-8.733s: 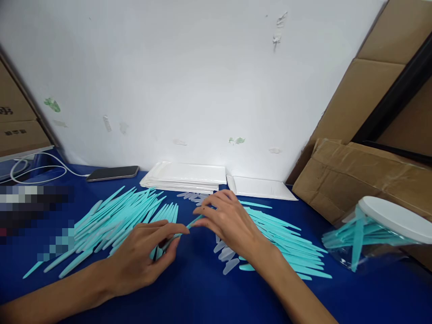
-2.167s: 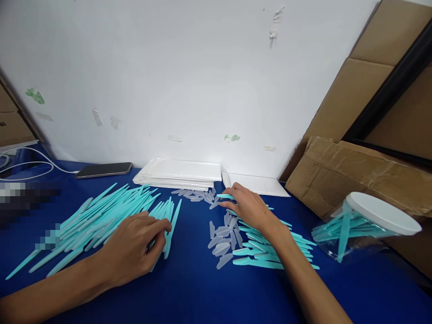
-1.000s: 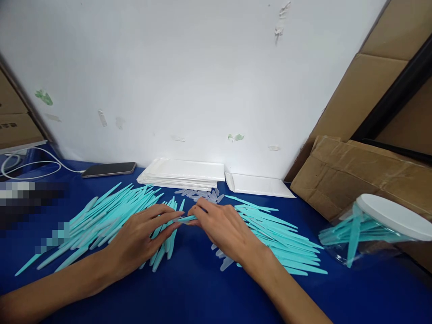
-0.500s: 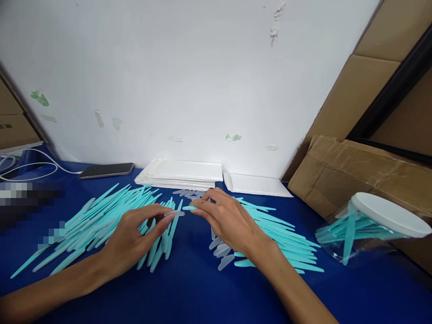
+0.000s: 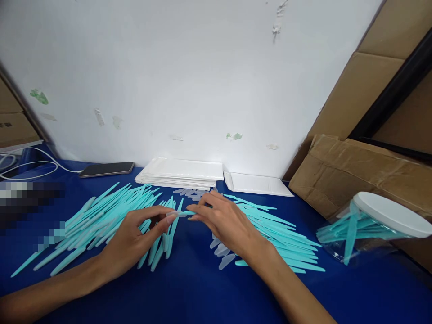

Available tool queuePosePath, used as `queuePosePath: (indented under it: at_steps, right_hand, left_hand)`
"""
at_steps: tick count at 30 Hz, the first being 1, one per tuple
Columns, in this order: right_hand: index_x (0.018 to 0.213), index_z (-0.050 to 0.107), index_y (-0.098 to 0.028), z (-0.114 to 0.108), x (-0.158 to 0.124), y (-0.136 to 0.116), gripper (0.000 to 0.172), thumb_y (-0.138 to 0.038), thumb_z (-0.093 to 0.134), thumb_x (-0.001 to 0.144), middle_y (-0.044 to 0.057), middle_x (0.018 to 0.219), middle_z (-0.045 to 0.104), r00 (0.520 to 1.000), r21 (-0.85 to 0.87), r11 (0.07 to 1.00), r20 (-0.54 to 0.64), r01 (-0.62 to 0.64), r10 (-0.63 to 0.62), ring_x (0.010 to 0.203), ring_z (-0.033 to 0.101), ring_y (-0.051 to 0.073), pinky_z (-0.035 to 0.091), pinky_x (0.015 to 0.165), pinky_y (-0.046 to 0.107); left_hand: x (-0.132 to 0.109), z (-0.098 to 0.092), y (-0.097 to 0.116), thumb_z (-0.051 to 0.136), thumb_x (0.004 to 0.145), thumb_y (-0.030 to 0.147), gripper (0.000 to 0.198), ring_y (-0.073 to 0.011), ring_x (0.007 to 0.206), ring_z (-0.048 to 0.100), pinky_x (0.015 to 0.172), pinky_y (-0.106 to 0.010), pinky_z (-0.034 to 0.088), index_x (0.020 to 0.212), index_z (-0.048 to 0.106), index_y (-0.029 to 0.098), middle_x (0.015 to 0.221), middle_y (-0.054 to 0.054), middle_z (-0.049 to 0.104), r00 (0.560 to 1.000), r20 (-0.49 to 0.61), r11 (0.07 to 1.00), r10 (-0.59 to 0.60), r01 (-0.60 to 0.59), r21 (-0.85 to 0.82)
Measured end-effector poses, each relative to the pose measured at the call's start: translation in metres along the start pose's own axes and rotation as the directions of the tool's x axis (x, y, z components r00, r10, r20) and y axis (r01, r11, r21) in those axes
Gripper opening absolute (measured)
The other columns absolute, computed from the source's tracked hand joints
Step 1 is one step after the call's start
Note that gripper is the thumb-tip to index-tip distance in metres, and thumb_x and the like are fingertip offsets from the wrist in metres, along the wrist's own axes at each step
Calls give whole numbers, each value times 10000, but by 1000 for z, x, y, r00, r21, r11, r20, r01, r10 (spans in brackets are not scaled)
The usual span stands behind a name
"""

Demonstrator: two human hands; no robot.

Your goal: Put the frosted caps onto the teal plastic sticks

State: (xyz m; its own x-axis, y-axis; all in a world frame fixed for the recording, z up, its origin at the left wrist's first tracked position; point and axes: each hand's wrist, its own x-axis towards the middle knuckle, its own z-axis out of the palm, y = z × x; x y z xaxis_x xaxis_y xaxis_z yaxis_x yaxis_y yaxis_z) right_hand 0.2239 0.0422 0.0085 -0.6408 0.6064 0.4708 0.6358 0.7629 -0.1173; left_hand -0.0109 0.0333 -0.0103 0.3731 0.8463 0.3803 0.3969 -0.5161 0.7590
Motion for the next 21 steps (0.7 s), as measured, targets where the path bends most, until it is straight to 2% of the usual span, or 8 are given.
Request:
queuePosePath:
  at_steps: [5,10,15,21]
  right_hand:
    - [1378,514,-220,4,0,-4,368,-185,503,1012,68,975,645,997,40,997,-49,64,-62,883,565,181,517,763,319]
    - [1462,431,-256,-2,-1,-8,494,-123,515,993,57,995,639,998,68,996,-47,50,-47,882,562,168,524,778,301]
    - [1457,436,-255,-1,-1,-12,474,-132,500,1004,20,875,622,993,33,995,-82,93,-90,793,538,154,507,724,269]
    - [1440,449,-272,2,-1,-14,453,-131,482,1010,20,888,628,994,16,996,-58,90,-88,782,540,153,486,693,258]
  left_hand:
    - [-1,0,-3,544,987,381,221,-113,631,556,614,-249,413,952,714,244,708,39,658,999,14,999,29,-29,41]
    - [1,-1,-1,533,991,385,253,-115,610,549,591,-240,416,909,709,222,682,30,647,999,4,999,39,-39,34]
    - [-4,1,0,531,990,349,241,-114,563,545,565,-236,413,935,721,212,631,29,628,998,5,997,63,-63,48]
    - [-7,4,-4,550,983,300,192,-113,592,586,578,-236,421,1011,722,221,697,24,671,995,9,991,103,-104,89]
